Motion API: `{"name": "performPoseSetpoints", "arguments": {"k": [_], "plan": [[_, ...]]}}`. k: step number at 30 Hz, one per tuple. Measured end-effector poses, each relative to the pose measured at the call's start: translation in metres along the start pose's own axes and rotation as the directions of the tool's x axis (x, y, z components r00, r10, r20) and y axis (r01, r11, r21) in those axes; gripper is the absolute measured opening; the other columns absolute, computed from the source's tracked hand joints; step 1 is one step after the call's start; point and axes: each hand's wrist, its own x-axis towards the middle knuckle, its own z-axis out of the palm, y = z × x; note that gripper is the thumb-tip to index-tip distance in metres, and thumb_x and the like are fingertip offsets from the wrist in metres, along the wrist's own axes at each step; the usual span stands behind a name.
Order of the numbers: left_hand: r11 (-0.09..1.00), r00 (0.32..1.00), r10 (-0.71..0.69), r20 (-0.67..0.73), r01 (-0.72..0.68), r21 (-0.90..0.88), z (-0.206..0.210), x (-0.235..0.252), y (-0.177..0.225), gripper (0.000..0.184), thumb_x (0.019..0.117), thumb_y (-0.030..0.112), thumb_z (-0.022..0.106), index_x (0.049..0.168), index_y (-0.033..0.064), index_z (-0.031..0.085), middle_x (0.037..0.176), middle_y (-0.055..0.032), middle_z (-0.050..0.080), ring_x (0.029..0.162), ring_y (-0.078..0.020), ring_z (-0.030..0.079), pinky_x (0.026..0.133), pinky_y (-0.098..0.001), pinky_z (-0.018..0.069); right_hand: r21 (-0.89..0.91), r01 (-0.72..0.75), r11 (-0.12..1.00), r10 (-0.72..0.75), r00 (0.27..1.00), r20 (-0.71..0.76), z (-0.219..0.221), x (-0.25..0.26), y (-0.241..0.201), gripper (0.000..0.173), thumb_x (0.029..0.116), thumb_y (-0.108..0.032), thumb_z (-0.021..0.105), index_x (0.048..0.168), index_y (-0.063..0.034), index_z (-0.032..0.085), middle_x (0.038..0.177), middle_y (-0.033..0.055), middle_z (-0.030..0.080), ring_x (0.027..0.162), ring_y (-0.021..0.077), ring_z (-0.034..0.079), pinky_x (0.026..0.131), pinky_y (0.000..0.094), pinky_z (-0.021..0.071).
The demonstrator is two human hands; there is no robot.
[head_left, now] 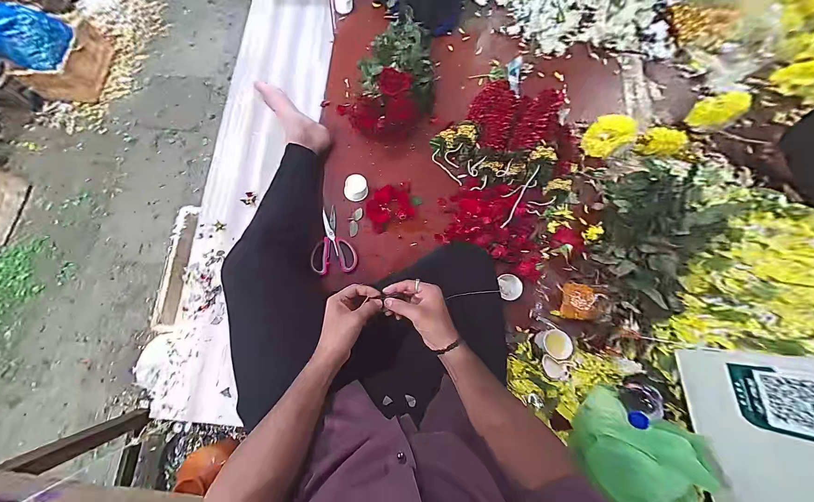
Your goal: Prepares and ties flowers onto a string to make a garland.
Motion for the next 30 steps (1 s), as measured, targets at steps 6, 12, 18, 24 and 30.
{"name": "performPoseSetpoints", "arguments": {"k": [6,12,18,24,30], "plan": [[0.999,1.0,-0.018,-0.01,0.019,0.043,-0.0009,0.0006,-0.0016,0.01,0.093,0.009,0.074,0.1,0.0021,0.075,0.09,-0.0077,0.074,0.068,-0.0126,0.064,0.059,-0.0268,0.0518,-0.062,0.024,0.998,-0.022,0.999,0.031,-0.0012,0.0005,0.0054,0.012,0.094,-0.002,0.069,0.104,0.0048,0.07,0.09,0.0137,0.073,0.069,0.0183,0.069,0.057,0.0295,0.0575],[1.0,1.0,0.007,-0.023,-0.007,0.011,-0.0004,0.0,-0.0017,0.006,0.0913,0.003,0.073,0.097,0.0019,0.073,0.092,-0.0085,0.074,0.069,-0.013,0.064,0.06,-0.0271,0.0516,-0.022,0.05,0.999,-0.049,0.997,0.06,-0.0036,-0.0004,0.0058,0.013,0.0913,0.004,0.069,0.103,0.0064,0.072,0.093,0.0157,0.074,0.073,0.0192,0.07,0.063,0.0309,0.0595],[0.999,0.999,0.036,-0.033,-0.035,0.037,-0.0005,-0.0002,-0.0031,0.004,0.088,0.002,0.074,0.091,0.0036,0.076,0.092,-0.0079,0.076,0.078,-0.0152,0.068,0.068,-0.0313,0.0561,-0.046,0.023,0.999,-0.021,0.999,0.045,-0.0023,-0.0017,0.0021,0.011,0.0886,0.001,0.071,0.099,0.0057,0.073,0.085,0.0155,0.073,0.067,0.0191,0.068,0.058,0.0306,0.0579],[0.998,1.0,0.005,-0.016,-0.004,0.055,0.0013,-0.0021,0.001,0.004,0.0893,0.006,0.075,0.093,0.0047,0.076,0.089,-0.0067,0.075,0.07,-0.0134,0.065,0.061,-0.0284,0.053,-0.042,-0.014,0.999,0.015,1.0,0.01,-0.0012,-0.0015,0.0014,0.013,0.0883,0.002,0.072,0.101,0.0064,0.07,0.082,0.0161,0.072,0.063,0.0192,0.068,0.056,0.0302,0.0578],[0.999,1.0,-0.021,-0.005,0.022,0.025,0.0002,-0.0022,0.002,0.006,0.09,0.006,0.076,0.093,0.002,0.072,0.085,-0.0083,0.073,0.066,-0.0133,0.064,0.059,-0.0274,0.0521,-0.054,0.017,0.998,-0.015,0.999,0.034,-0.0025,-0.0016,0.0032,0.014,0.0899,0.002,0.071,0.103,0.0057,0.073,0.087,0.0162,0.074,0.067,0.0196,0.069,0.06,0.0313,0.0595]]}}
